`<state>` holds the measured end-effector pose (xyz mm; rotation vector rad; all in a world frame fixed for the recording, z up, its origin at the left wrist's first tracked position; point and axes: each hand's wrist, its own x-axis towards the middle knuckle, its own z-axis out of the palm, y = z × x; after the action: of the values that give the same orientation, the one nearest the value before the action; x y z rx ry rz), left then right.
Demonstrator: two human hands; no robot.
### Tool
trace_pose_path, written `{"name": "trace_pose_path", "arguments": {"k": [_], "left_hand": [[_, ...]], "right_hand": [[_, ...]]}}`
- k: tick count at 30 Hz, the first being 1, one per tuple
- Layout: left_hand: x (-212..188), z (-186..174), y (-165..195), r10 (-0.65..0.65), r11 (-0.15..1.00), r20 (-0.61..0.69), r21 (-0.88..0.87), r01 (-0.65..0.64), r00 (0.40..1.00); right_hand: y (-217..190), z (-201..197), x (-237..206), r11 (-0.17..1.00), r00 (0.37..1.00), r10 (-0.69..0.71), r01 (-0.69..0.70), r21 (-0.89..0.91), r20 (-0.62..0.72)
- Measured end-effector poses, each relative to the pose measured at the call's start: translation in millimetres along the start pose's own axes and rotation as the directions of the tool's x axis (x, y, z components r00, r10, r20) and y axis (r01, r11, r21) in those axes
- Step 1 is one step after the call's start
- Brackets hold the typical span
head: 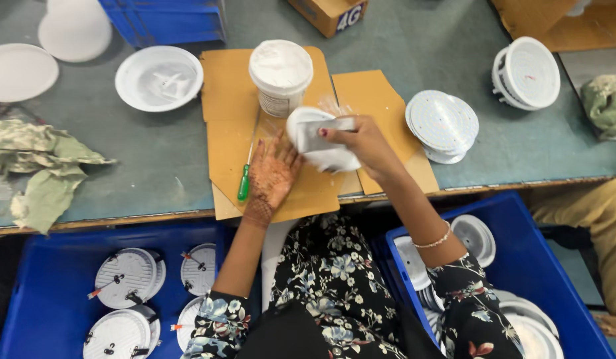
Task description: The person repeatedly scoops a white paste from a container using a small metal spatula and spreads it inside white circular LED light housings. They handle each housing one at a time, apply the compound to the interior surface, and place the finished units into a blue crate.
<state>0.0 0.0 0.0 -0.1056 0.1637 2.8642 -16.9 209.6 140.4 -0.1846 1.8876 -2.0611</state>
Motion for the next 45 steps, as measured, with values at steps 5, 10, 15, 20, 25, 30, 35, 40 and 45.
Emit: {"name": "trace_pose_path", "arguments": {"k": [5,10,15,20,25,30,35,40,45], "left_hand": [[1,-35,-16,0.079,0.976,-0.320,0.219,-0.007,0.944],[-3,-41,-27,0.069,0.963,-0.194,0.270,-0.014,0.979],[-20,-38,-41,0.051,0.970,-0.197,0.241,-0.002,0.979],[-40,-47,-59,0.042,0.977,-0.175,0.215,-0.004,0.984],[-63,-50,-92,0.021,0.976,-0.213,0.214,0.025,0.977],[-82,-51,-116,0.015,0.973,-0.212,0.229,0.035,0.977],[-93,-50,-124,0.021,0.968,-0.251,0.246,0.043,0.968],[-99,-59,-132,0.014,0.971,-0.252,0.235,0.047,0.968],[-105,-73,-142,0.009,0.977,-0.251,0.211,0.045,0.968]], "right_hand": [[-13,-22,78,0.881,0.931,-0.357,0.361,-0.305,0.072],[-41,-25,163,0.320,0.755,-0.545,0.589,-0.742,0.364],[-18,-10,160,0.111,0.790,-0.325,0.579,-0.808,0.521],[-16,-20,136,0.157,0.826,-0.146,0.562,-0.812,0.544],[-26,-29,101,0.138,0.862,0.030,0.497,-0.857,0.505],[-31,-33,75,0.126,0.875,0.069,0.469,-0.874,0.479],[-32,-30,48,0.189,0.778,-0.197,0.627,-0.756,0.596],[-23,-25,21,0.103,0.746,-0.290,0.647,-0.756,0.599],[-7,-14,-6,0.016,0.827,-0.215,0.535,-0.844,0.520]]}}
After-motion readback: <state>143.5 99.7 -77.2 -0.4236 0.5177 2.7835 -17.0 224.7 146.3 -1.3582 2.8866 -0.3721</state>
